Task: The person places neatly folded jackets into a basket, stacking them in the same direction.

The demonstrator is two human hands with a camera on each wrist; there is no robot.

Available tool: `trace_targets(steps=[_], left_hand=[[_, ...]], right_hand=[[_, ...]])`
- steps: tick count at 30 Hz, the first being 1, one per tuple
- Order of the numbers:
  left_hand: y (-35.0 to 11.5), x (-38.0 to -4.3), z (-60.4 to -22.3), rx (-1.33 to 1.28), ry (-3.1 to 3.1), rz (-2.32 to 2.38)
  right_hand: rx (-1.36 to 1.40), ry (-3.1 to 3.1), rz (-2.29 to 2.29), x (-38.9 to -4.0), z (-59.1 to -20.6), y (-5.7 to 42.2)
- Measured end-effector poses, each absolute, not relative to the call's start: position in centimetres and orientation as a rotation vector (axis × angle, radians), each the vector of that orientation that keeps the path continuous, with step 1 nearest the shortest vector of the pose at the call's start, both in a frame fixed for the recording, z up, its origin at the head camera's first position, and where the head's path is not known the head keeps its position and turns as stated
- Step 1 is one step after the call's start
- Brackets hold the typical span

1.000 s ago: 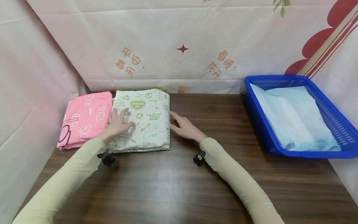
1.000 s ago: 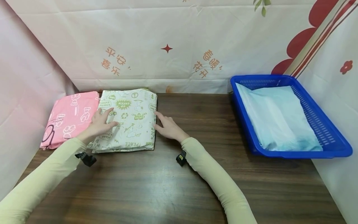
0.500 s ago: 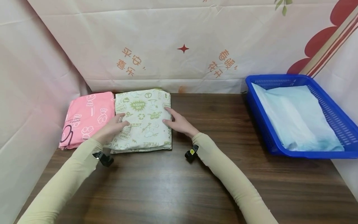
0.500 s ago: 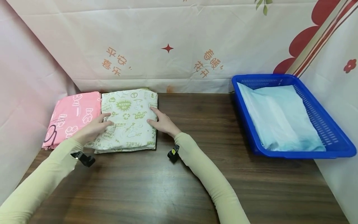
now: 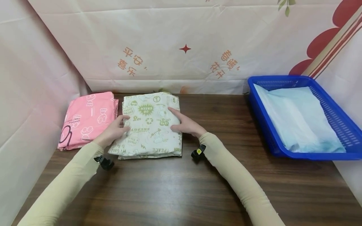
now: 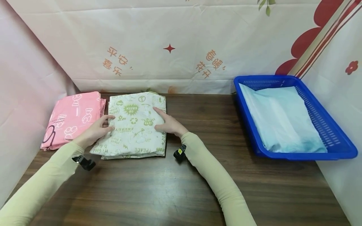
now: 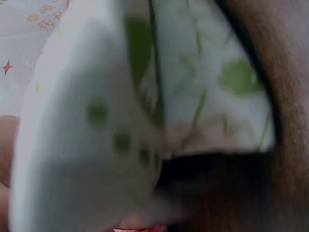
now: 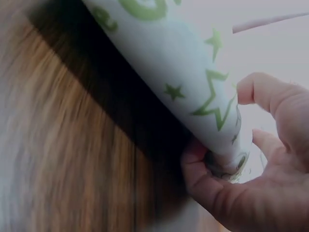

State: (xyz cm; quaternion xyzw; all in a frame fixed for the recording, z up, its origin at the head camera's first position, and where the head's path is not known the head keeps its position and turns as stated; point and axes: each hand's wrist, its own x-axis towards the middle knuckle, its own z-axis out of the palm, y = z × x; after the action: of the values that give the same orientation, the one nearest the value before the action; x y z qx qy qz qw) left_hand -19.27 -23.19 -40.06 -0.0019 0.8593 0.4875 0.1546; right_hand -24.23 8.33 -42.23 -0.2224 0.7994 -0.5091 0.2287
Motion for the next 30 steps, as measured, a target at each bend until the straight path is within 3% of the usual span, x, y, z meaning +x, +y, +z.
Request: trace_targets(steps=[13, 30], left_hand=[[-23.7, -18.2, -40.6, -0.124, 2.421, 1.437], [-24.7, -17.7, -42.1, 0.022, 1.805, 1.797]], right_hand=[[-0.573, 2.281, -1.188, -24.1, -41.6, 8.9], [-0.604, 2.259, -1.171, -24.6, -41.7, 11.0]])
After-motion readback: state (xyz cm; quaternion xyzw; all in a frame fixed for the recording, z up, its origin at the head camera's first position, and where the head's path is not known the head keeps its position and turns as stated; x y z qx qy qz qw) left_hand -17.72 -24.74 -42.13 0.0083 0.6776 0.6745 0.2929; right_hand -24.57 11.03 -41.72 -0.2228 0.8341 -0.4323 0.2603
